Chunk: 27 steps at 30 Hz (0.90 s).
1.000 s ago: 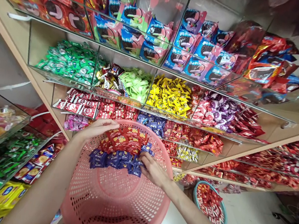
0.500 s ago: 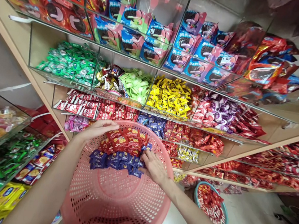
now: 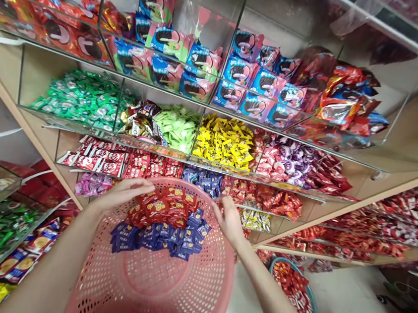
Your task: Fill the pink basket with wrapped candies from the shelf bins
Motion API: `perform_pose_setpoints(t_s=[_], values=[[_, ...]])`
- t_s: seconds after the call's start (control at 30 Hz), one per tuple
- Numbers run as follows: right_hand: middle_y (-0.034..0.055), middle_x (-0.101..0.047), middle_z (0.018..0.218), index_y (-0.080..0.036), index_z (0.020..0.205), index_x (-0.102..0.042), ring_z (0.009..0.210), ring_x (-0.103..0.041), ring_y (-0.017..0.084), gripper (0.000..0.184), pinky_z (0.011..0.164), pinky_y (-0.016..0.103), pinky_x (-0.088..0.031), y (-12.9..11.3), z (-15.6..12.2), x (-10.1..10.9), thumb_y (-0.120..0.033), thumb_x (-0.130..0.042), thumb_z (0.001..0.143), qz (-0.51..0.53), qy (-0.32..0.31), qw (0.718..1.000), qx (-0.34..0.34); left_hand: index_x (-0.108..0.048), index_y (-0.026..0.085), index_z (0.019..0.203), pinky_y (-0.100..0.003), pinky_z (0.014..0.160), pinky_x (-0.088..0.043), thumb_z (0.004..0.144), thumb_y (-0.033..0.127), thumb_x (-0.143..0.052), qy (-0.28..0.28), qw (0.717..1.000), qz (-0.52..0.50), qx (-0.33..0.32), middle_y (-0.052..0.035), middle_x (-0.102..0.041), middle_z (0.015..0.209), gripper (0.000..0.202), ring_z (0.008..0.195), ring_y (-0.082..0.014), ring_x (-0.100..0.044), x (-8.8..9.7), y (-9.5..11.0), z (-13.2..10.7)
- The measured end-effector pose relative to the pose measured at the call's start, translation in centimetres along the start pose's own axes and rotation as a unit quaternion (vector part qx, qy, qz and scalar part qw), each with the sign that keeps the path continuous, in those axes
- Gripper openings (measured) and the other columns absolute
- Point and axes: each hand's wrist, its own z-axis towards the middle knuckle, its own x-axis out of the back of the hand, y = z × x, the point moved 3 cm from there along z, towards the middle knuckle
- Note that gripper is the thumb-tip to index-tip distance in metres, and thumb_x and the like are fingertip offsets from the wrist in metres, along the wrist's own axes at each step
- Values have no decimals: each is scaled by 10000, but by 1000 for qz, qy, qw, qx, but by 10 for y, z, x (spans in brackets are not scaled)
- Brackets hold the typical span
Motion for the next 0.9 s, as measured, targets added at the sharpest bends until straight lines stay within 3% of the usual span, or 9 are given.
perform_pose_setpoints(t_s=[0.07,0.17,0.33,0.5,0.7,0.9], values=[[96,-574,984,-168,999,-515,866,-558,179,193,767,285,-419,24,19,-1,-266,-384,897,-21,-5,997,-70,-666,239,956,-341,946,-387,694,570,-568,-3,1000,4,-2,-22,-658,1069,433,1039,-233,-554,0,1,0],[91,-623,947,-158,1021,-542,832,-592,172,202,718,254,-418,49,45,-21,-221,-451,853,-47,-70,989,-121,-667,236,949,-354,956,-380,688,587,-559,-5,1000,8,-4,-31,-662,1052,450,1043,-237,-551,0,2,-1],[110,-661,918,-156,979,-597,851,-616,203,245,679,246,-407,59,76,-53,-287,-575,772,-67,-133,979,-142,-674,227,884,-344,949,-373,691,585,-559,-7,1000,14,-5,-30,-666,1029,422,1039,-240,-549,1,4,-1],[154,-646,1000,-157,952,-619,913,-608,251,300,717,291,-409,63,89,-65,-321,-643,702,-91,-169,968,-165,-673,219,866,-328,918,-381,710,560,-556,-8,1000,8,-14,-19,-667,1006,393,1001,-232,-561,1,2,1],[141,-666,894,-155,947,-620,853,-623,232,231,692,284,-400,63,87,-68,-222,-579,730,-59,-137,974,-173,-659,209,861,-336,931,-377,722,555,-546,-12,1000,3,-16,-33,-659,1018,390,1013,-235,-556,0,1,0],[89,-670,832,-157,930,-602,777,-616,197,227,659,260,-410,51,81,-42,-300,-520,774,55,-47,981,-178,-660,208,862,-359,956,-368,716,557,-552,-10,1000,7,-12,-37,-659,1007,394,1020,-233,-553,0,2,0]])
